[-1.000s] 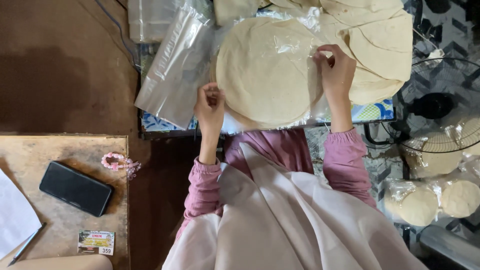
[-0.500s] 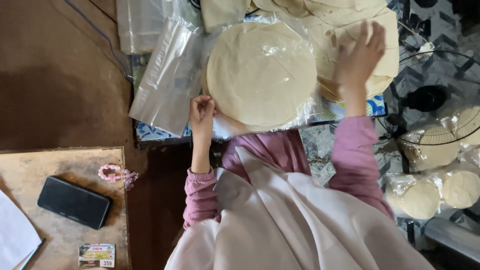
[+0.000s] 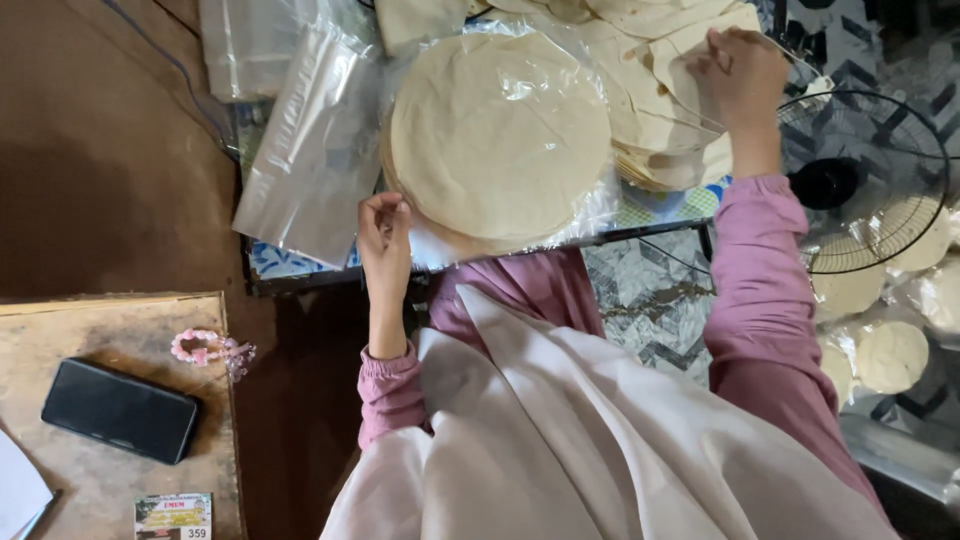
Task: The person sorts and stacks flatbreads, placing them into a clear plastic bag by hand.
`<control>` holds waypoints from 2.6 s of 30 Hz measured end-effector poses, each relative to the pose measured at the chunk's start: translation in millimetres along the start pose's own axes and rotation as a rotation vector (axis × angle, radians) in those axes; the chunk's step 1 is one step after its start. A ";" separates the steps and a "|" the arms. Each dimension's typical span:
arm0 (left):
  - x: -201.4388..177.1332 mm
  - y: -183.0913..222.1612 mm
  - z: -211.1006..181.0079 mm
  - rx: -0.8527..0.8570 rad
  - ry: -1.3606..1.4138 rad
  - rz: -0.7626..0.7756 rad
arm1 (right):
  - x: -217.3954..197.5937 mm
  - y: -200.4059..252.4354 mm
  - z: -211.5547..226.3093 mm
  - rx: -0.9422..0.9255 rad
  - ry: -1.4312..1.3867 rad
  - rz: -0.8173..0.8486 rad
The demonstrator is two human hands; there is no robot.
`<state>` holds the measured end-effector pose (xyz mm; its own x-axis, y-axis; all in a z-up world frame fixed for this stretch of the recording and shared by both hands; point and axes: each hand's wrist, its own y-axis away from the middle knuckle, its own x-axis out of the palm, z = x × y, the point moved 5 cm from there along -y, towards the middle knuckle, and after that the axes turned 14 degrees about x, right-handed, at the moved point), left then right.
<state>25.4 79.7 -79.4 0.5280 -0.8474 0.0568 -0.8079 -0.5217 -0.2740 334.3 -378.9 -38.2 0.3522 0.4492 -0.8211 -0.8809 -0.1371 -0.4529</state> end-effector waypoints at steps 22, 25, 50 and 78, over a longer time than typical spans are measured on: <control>154.2 32.3 -213.2 0.346 0.149 0.623 | -136.9 125.8 195.4 0.170 -0.748 -0.114; 165.1 45.8 -190.6 0.285 -0.022 0.552 | -155.2 136.5 246.0 0.449 -0.849 0.000; 95.6 49.8 -224.5 0.213 -0.013 0.587 | -109.6 185.5 270.9 0.268 -1.345 0.620; 91.7 98.1 -136.8 -0.196 0.241 0.545 | -71.4 203.4 237.7 0.768 -1.651 0.377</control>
<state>-41.3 -62.7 30.3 -0.0284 -0.9834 0.1795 -0.9895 0.0022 -0.1445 54.8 -229.0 10.9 -0.0825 0.8550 0.5120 -0.9277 -0.2536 0.2741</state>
